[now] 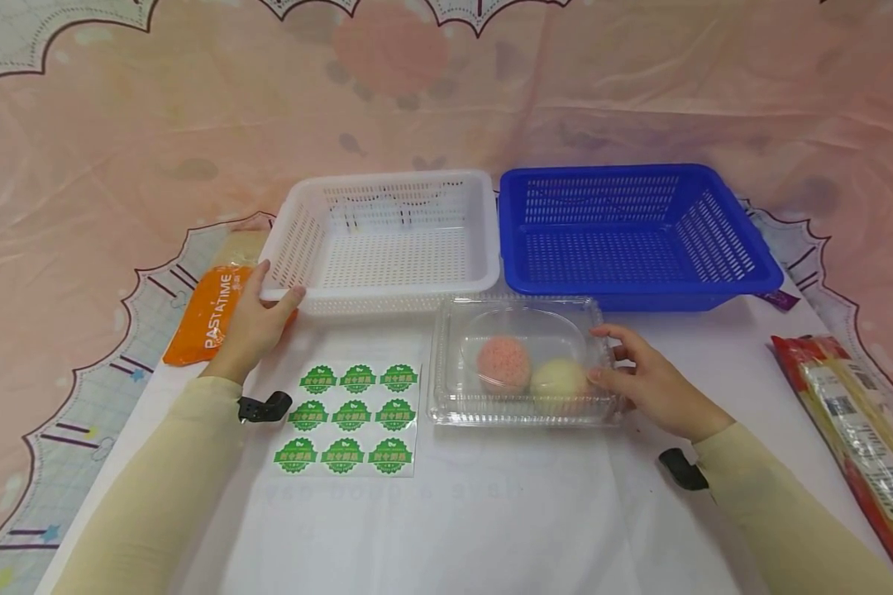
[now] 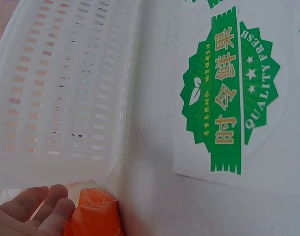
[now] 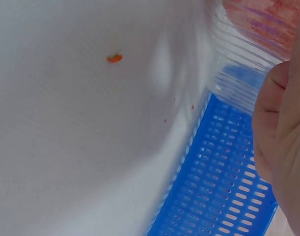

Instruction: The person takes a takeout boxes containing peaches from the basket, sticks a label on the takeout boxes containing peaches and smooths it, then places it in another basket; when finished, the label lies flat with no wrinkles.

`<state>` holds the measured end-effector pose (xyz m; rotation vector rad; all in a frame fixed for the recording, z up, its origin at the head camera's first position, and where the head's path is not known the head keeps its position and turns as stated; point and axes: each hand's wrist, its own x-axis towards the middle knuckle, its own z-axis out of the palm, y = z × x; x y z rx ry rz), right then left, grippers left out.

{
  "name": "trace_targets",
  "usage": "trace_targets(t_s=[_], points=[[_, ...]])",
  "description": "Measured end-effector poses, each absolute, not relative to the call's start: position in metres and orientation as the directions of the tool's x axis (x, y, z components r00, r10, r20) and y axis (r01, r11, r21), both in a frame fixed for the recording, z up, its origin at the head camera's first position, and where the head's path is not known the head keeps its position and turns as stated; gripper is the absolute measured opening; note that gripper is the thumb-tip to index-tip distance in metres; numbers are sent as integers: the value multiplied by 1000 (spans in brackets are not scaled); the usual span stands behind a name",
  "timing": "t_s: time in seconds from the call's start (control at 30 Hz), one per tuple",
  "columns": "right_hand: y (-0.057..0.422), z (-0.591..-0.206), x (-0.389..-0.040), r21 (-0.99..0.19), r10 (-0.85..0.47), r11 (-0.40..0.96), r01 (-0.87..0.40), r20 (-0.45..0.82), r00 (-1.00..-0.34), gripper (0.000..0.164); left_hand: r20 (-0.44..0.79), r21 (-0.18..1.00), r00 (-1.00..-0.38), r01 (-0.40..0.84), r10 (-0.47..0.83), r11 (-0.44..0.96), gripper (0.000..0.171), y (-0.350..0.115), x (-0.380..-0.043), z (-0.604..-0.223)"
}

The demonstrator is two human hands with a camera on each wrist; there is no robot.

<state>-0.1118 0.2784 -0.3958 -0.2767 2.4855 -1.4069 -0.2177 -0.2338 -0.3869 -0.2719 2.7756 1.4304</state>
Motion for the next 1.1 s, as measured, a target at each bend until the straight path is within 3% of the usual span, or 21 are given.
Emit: trace_targets(t_s=[0.47,1.1], points=[[285,-390,-110,-841,-345,540,-32,-187,-920,68,-88,805,-984,-161,-153,571,98,-233,-217,-387],[297,-383,-111,-831,-374,550,-76,-164,-913,67,-86,804,-984,-159,-154,573,100,-235,-219,-388]])
